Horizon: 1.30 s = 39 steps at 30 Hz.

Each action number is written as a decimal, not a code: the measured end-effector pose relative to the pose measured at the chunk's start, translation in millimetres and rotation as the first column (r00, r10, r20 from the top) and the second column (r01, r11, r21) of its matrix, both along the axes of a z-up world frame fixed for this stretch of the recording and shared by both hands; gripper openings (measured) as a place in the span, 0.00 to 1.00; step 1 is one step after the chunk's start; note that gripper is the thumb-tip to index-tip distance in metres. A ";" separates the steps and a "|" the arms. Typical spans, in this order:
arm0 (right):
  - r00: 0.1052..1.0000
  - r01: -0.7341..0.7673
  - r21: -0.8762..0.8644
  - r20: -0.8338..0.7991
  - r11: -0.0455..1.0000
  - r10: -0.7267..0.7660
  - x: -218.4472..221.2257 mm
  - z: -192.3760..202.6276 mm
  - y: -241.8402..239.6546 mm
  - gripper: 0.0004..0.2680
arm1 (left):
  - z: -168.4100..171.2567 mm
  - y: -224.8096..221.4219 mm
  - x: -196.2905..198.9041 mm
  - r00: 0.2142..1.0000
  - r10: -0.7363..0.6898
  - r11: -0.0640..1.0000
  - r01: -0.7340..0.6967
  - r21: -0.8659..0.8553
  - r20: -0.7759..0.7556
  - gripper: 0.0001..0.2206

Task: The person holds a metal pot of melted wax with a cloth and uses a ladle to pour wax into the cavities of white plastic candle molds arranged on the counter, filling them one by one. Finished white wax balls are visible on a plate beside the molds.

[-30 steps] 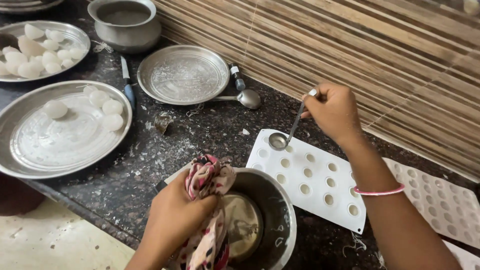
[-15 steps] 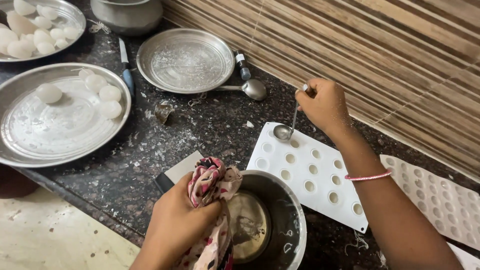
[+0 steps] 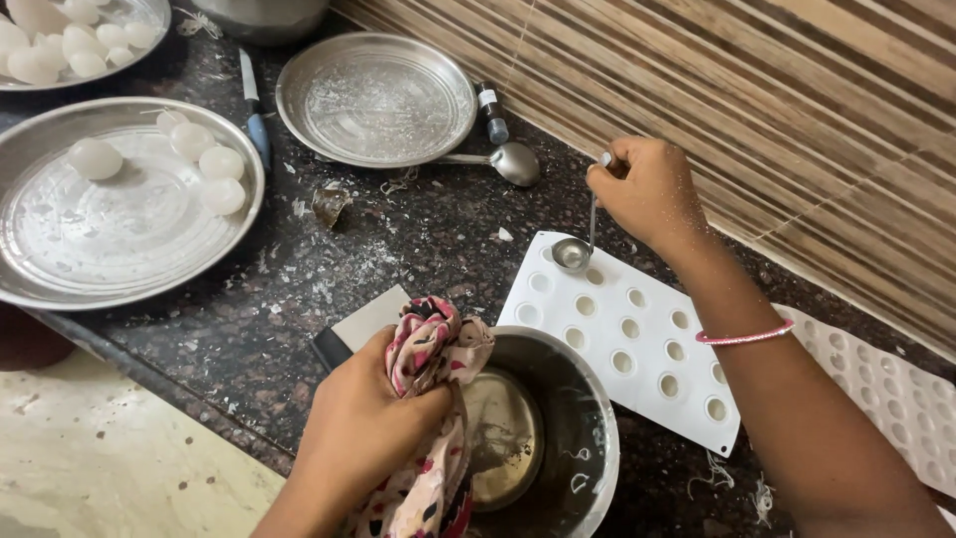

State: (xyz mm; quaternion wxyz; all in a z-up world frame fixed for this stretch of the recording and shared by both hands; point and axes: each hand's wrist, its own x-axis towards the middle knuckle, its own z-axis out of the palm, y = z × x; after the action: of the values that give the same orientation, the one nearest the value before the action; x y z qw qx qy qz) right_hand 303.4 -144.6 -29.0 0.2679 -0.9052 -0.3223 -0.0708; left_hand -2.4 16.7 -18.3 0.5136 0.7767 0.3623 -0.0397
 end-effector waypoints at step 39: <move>0.997 -0.051 -0.305 0.032 0.951 0.064 15.5 -1.1 63.3 0.08 | 2.7 2.4 0.2 0.999 -0.043 0.999 0.043 0.001 0.002 0.27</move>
State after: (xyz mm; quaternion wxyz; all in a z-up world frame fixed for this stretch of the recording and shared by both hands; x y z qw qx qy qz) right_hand 318.9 -81.3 -30.1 0.1205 -0.9242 -0.3612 -0.0312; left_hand -2.2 19.1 -15.6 0.5126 0.7848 0.3448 -0.0497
